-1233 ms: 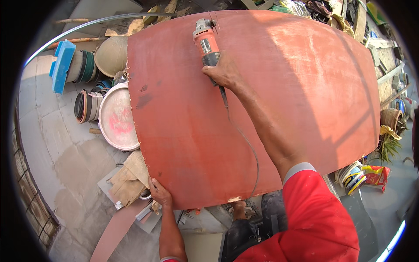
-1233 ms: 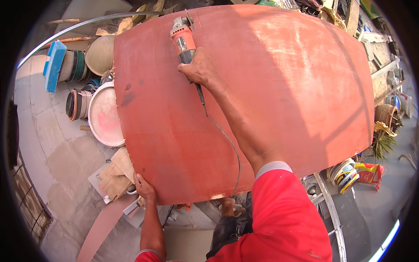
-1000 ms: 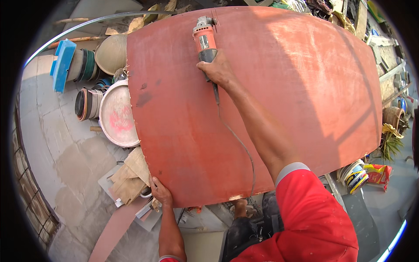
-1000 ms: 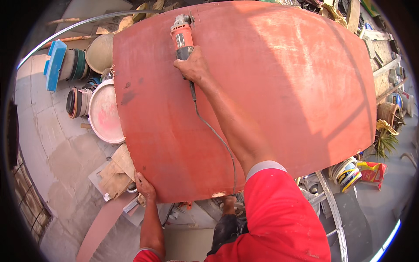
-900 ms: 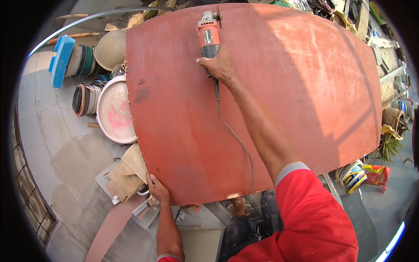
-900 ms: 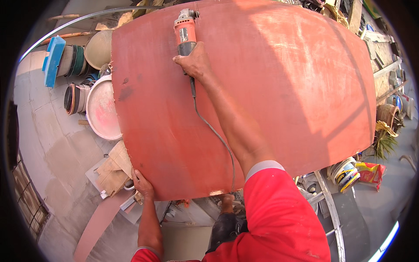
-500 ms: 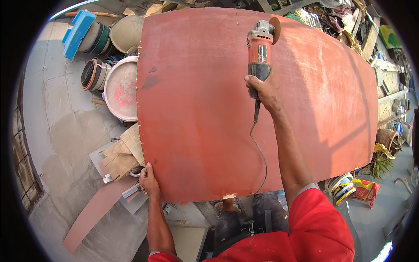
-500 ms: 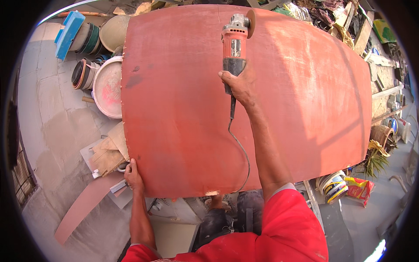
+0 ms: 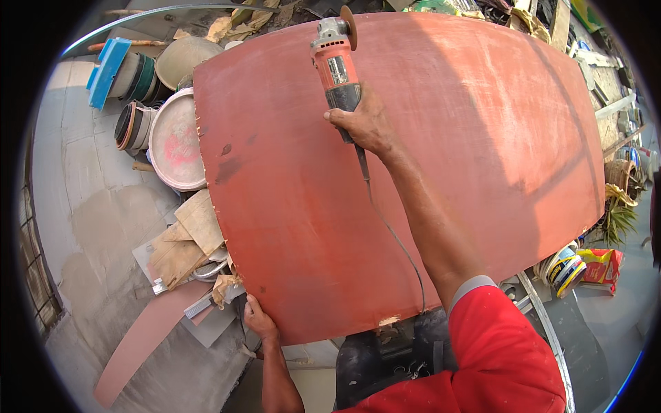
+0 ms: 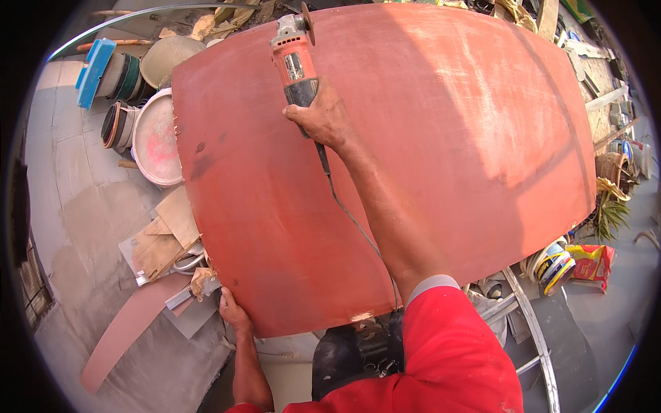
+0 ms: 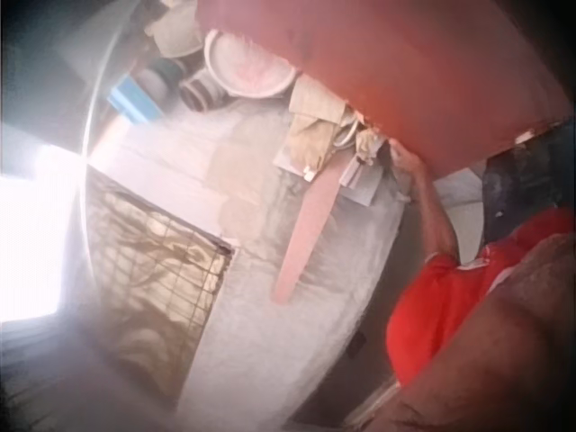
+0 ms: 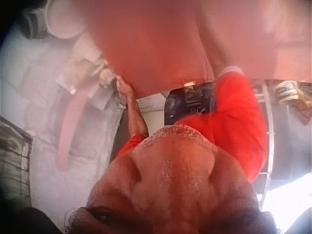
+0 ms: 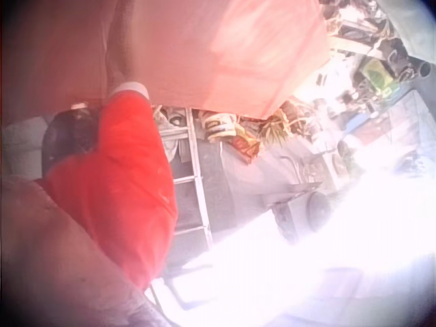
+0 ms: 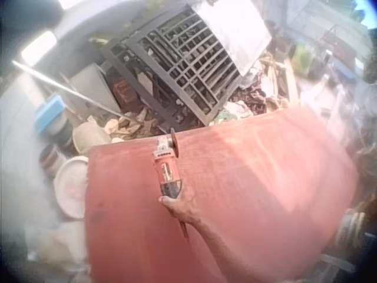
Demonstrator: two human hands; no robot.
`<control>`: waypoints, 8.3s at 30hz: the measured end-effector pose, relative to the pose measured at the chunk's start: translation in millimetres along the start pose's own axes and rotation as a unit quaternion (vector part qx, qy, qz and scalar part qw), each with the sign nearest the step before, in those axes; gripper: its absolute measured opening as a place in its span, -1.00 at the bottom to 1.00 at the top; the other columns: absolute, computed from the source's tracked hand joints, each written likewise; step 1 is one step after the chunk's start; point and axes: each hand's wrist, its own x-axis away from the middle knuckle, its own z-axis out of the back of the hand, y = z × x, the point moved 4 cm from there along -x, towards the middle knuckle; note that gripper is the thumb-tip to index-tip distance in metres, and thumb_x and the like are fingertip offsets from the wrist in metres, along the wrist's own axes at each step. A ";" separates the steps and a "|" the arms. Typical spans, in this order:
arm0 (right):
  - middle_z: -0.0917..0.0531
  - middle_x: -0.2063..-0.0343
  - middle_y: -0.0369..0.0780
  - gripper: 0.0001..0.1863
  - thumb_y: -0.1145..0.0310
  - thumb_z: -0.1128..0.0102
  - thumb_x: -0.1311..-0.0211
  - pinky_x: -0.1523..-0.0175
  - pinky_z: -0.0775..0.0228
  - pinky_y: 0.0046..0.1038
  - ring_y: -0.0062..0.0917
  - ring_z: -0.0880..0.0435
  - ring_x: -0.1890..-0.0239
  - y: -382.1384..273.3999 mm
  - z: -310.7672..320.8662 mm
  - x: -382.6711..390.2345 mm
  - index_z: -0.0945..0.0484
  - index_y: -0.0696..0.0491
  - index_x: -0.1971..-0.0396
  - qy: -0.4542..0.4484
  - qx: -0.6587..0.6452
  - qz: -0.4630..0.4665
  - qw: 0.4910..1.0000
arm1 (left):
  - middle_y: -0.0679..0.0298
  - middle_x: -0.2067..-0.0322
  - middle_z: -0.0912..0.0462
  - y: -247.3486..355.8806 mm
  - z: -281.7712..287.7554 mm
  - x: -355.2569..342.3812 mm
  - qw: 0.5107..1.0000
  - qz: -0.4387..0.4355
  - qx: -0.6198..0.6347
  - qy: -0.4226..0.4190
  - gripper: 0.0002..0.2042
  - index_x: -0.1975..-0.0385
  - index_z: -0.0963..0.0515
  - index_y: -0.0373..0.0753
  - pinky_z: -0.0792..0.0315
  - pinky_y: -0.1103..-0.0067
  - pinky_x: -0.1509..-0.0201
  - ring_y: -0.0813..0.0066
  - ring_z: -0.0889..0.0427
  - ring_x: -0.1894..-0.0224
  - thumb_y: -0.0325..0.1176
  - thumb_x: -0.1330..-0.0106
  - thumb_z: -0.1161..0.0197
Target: The person moves a large red board outdoors, plugs in an angle grinder, and cuts the board into two pieces. They then lift and separate the cut pieces.
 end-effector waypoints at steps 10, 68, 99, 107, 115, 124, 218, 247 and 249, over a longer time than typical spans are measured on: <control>-0.69 0.31 0.02 -0.38 0.26 -0.46 -0.01 0.36 -0.62 -0.29 -0.33 -0.75 0.40 42.9 -32.9 -47.5 -0.40 0.32 0.04 0.032 0.035 -0.029 0.998 | 0.06 -0.02 -0.75 -44.7 -12.9 -26.7 1.000 -0.010 -0.004 -0.003 -0.36 -0.16 -0.62 -0.50 -0.53 0.40 -0.15 0.32 -0.68 -0.01 0.08 -0.72 0.11; -0.69 0.55 -0.17 -0.68 0.27 -0.54 0.03 0.48 -0.46 -0.32 -0.46 -0.66 0.58 59.3 -25.1 -100.2 -0.70 0.20 0.38 0.015 0.063 -0.070 0.995 | 0.03 -0.08 -0.71 -53.6 -23.9 -36.5 1.000 -0.007 -0.002 -0.006 -0.34 -0.18 -0.60 -0.51 -0.49 0.38 -0.22 0.28 -0.64 -0.07 0.08 -0.72 0.13; -0.69 0.55 -0.11 -0.66 0.28 -0.54 0.03 0.47 -0.51 -0.28 -0.40 -0.70 0.55 59.5 -22.7 -68.2 -0.67 0.26 0.42 -0.008 0.037 -0.086 0.996 | 0.07 -0.08 -0.72 -57.0 -23.0 -37.7 1.000 0.012 0.018 0.002 -0.33 -0.18 -0.62 -0.49 -0.50 0.39 -0.21 0.31 -0.64 -0.07 0.13 -0.70 0.10; -0.64 0.58 -0.22 -0.73 0.29 -0.50 -0.03 0.47 -0.44 -0.34 -0.51 -0.61 0.58 62.0 -23.6 -51.6 -0.64 0.16 0.41 -0.017 0.045 -0.086 0.995 | 0.08 -0.09 -0.71 -55.5 -23.4 -38.7 1.000 0.012 0.026 -0.003 -0.33 -0.18 -0.62 -0.48 -0.50 0.38 -0.21 0.31 -0.64 -0.07 0.14 -0.70 0.11; -0.66 0.58 -0.18 -0.73 0.31 -0.49 -0.01 0.50 -0.46 -0.33 -0.47 -0.64 0.59 63.4 -23.9 -43.7 -0.63 0.20 0.45 -0.010 0.023 -0.083 0.996 | 0.08 -0.09 -0.71 -52.1 -24.2 -36.7 1.000 0.014 0.027 -0.003 -0.33 -0.18 -0.62 -0.48 -0.49 0.39 -0.21 0.31 -0.64 -0.07 0.13 -0.71 0.11; -0.65 0.59 -0.17 -0.73 0.32 -0.47 0.01 0.52 -0.45 -0.31 -0.47 -0.64 0.61 64.0 -22.8 -25.7 -0.63 0.21 0.45 -0.022 0.020 -0.097 0.995 | 0.08 -0.10 -0.71 -58.2 -21.1 -40.9 1.000 0.014 0.016 -0.006 -0.33 -0.19 -0.61 -0.49 -0.49 0.39 -0.23 0.31 -0.64 -0.09 0.12 -0.71 0.10; -0.63 0.34 -0.02 -0.39 0.28 -0.42 -0.17 0.44 -0.58 -0.28 -0.38 -0.69 0.47 89.2 -16.1 173.4 -0.33 0.33 -0.04 -0.030 0.020 -0.205 0.978 | -0.01 -0.17 -0.68 -57.9 -23.0 -46.3 0.999 0.033 0.032 0.013 -0.29 -0.22 -0.58 -0.55 -0.49 0.37 -0.29 0.23 -0.65 -0.14 0.16 -0.66 0.04; -0.70 0.18 0.11 -0.28 0.16 -0.46 -0.15 0.02 -0.62 -0.12 -0.13 -0.78 0.13 110.0 -12.7 255.2 -0.33 0.28 -0.15 -0.034 0.051 -0.214 0.975 | -0.04 -0.22 -0.65 -54.0 -23.8 -46.4 0.998 0.037 0.040 0.002 -0.26 -0.30 -0.53 -0.54 -0.49 0.38 -0.31 0.22 -0.65 -0.19 0.18 -0.64 0.01; -0.70 0.17 0.11 -0.28 0.16 -0.47 -0.15 -0.01 -0.62 -0.11 -0.11 -0.78 0.10 111.5 -12.9 263.0 -0.32 0.28 -0.16 -0.033 0.052 -0.213 0.975 | -0.04 -0.23 -0.64 -57.2 -23.0 -47.9 0.998 0.039 0.050 0.004 -0.26 -0.31 -0.53 -0.54 -0.49 0.38 -0.33 0.22 -0.65 -0.20 0.18 -0.65 0.02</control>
